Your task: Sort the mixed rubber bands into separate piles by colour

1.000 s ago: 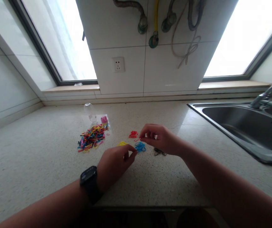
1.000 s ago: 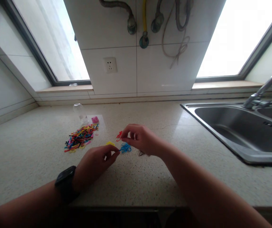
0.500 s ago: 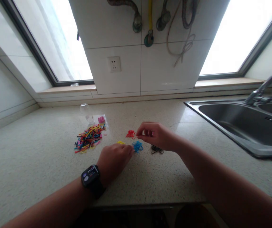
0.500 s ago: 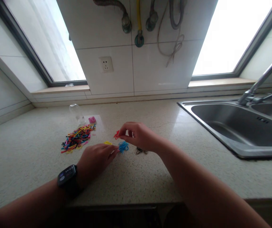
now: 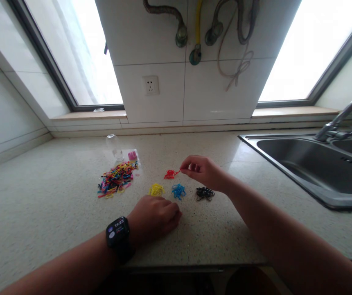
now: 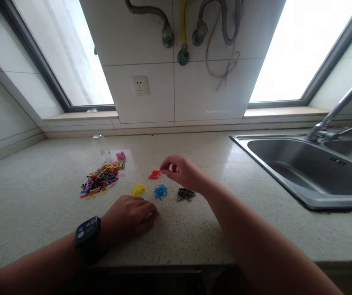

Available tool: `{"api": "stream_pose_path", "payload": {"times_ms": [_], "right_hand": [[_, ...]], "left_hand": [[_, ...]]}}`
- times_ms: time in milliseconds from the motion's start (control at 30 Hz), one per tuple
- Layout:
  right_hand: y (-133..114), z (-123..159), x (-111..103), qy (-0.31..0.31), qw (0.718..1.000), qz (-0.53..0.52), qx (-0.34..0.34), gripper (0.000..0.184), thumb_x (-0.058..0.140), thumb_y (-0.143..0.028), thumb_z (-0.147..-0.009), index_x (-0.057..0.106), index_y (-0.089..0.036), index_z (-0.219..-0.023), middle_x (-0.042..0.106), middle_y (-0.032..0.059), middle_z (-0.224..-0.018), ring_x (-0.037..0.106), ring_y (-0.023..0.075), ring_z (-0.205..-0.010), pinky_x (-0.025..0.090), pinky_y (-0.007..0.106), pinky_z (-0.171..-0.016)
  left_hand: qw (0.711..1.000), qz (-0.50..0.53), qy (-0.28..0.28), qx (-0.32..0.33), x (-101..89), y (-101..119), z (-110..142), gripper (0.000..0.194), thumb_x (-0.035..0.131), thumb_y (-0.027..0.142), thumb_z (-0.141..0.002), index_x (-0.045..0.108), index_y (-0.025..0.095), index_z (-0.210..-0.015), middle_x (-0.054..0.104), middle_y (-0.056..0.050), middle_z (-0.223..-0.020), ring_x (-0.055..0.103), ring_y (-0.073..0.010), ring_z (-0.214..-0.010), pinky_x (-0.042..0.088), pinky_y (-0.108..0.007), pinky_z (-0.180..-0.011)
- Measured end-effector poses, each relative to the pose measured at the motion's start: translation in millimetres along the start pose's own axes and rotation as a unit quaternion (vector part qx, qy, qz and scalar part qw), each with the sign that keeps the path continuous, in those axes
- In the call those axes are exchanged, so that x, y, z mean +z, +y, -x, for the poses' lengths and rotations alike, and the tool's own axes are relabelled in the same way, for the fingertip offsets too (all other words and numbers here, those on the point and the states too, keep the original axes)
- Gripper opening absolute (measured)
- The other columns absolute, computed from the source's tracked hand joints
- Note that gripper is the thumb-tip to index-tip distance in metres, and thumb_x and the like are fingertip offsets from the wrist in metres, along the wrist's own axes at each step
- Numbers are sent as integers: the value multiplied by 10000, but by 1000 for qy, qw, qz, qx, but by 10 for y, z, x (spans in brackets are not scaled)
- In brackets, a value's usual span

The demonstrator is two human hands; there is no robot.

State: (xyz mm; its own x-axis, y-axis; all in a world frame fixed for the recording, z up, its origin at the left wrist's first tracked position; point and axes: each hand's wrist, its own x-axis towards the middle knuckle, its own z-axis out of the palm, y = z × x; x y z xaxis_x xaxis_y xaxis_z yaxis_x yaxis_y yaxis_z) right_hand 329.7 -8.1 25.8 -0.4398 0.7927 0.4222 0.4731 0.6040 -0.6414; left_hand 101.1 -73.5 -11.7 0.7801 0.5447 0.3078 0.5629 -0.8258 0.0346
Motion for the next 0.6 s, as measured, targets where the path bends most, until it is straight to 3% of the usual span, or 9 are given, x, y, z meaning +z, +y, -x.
{"api": "stream_pose_path", "payload": {"times_ms": [167, 433, 600], "right_hand": [[151, -150, 109, 1, 997, 71, 16, 117, 623, -276, -879, 691, -182, -896, 662, -1, -784, 498, 94, -607, 375, 247, -609], [170, -316, 353, -49, 976, 211, 23, 80, 641, -258, -870, 695, -209, -901, 713, 16, -886, 591, 138, -759, 366, 262, -677], [162, -321, 395, -67, 961, 269, 24, 125, 630, -313, -886, 706, -215, -890, 725, 33, -919, 622, 176, -838, 367, 277, -682]], "left_hand": [[996, 16, 11, 91, 36, -5, 8, 211, 491, 275, -942, 589, 184, -779, 637, -9, -659, 567, -143, -580, 330, -273, -529], [994, 10, 18, 106, 54, -14, 10, 193, 502, 272, -933, 554, 192, -765, 610, 10, -632, 535, -133, -539, 296, -292, -501], [995, 5, 11, 102, 55, -7, 11, 217, 492, 288, -941, 546, 194, -753, 609, 10, -631, 541, -133, -544, 303, -293, -508]]}}
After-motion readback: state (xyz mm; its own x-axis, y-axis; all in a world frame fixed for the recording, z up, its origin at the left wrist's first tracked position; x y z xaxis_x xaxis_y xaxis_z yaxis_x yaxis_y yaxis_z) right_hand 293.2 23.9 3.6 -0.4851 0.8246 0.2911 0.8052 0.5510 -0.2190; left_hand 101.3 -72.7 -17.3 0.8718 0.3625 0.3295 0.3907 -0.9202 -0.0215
